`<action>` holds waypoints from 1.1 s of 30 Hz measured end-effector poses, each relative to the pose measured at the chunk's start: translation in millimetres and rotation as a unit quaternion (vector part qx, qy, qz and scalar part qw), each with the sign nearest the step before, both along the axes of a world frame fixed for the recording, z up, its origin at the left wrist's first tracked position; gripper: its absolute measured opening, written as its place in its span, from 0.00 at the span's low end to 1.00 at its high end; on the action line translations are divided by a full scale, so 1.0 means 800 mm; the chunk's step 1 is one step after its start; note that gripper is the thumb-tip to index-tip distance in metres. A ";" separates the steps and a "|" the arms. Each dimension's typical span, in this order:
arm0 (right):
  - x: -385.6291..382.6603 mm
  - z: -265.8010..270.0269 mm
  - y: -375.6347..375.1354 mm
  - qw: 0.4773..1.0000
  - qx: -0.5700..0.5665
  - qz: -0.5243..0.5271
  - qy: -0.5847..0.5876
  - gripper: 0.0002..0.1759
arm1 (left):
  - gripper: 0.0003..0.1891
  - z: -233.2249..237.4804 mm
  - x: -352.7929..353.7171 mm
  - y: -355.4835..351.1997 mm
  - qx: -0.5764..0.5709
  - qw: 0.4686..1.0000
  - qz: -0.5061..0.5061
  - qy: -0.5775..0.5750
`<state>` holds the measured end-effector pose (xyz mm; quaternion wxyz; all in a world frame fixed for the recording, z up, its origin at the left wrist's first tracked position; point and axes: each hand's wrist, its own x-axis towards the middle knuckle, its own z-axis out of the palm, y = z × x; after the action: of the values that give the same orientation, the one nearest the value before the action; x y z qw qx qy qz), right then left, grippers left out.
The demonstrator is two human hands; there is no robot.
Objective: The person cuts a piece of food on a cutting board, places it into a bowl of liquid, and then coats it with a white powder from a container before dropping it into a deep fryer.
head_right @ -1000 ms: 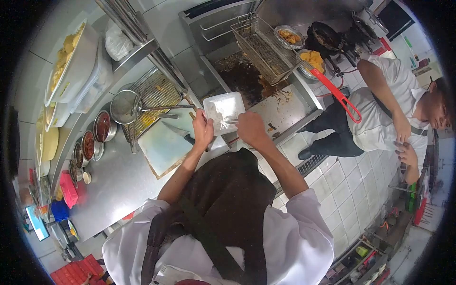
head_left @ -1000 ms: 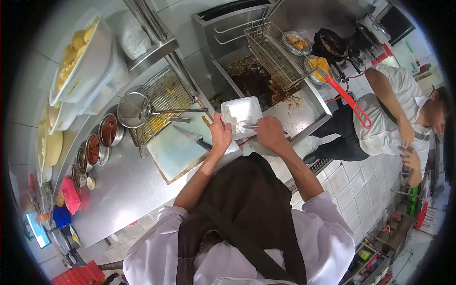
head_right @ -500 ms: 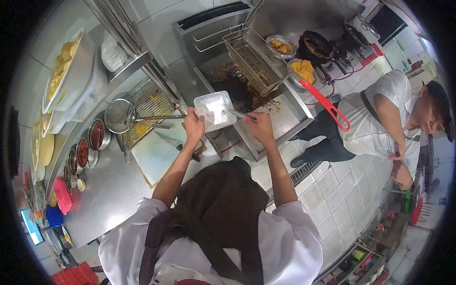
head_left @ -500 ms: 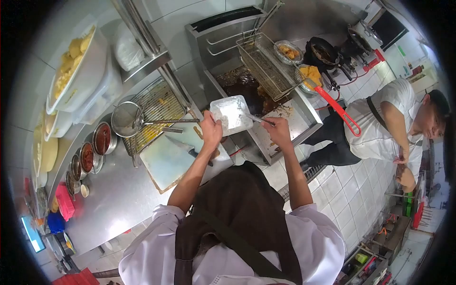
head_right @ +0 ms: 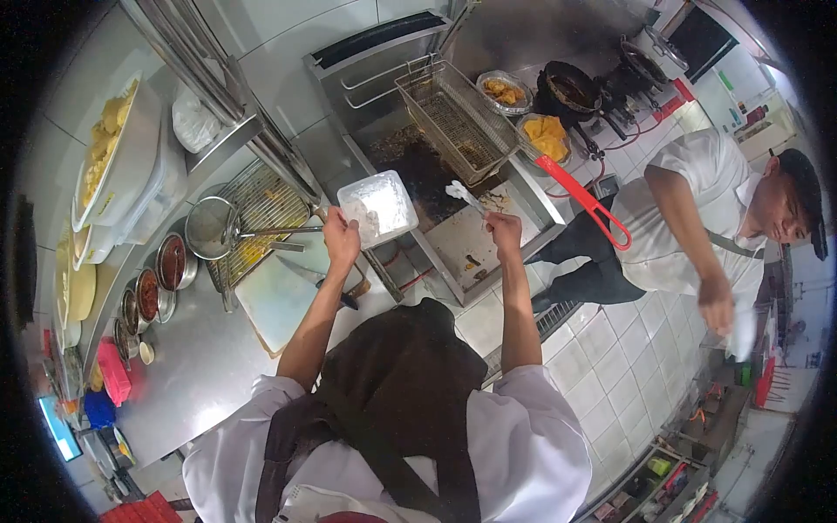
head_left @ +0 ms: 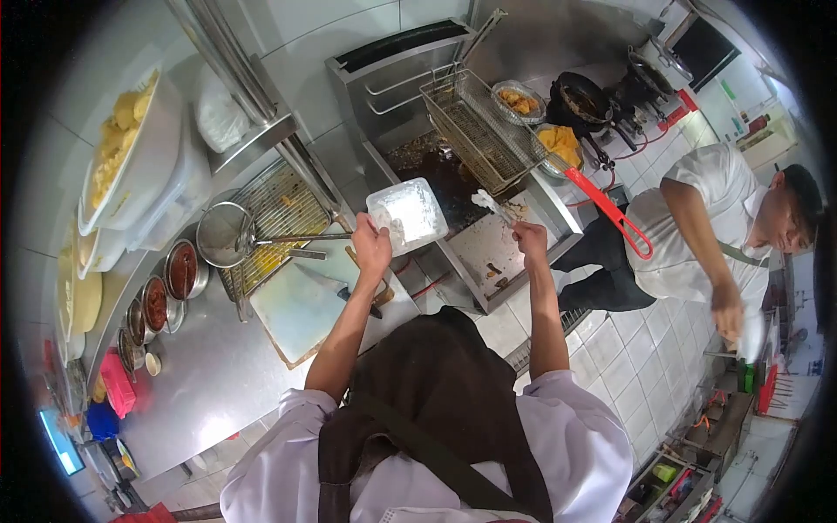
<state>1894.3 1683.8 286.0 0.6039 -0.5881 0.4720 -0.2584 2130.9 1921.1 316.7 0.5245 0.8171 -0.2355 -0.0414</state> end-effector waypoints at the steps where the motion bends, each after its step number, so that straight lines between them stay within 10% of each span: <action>1: -0.001 -0.020 -0.011 0.998 -0.043 -0.026 0.032 0.11 | 0.08 0.000 -0.001 0.002 0.006 1.000 0.005 0.002; 8: 0.022 -0.110 -0.069 0.900 -0.326 -0.017 0.289 0.14 | 0.08 -0.001 -0.005 0.019 -0.001 1.000 0.005 -0.003; 15: 0.040 -0.127 -0.078 0.863 -0.356 -0.032 0.357 0.16 | 0.09 -0.011 -0.008 0.037 -0.009 1.000 0.016 0.020; 33: 0.055 0.159 0.179 0.900 -0.376 0.153 0.159 0.14 | 0.07 -0.009 -0.027 0.045 -0.048 0.998 0.025 -0.014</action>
<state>1938.0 1826.8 413.0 0.2868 -0.8698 0.3329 -0.2243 2109.1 1957.0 309.4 0.5603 0.7973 -0.2243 -0.0052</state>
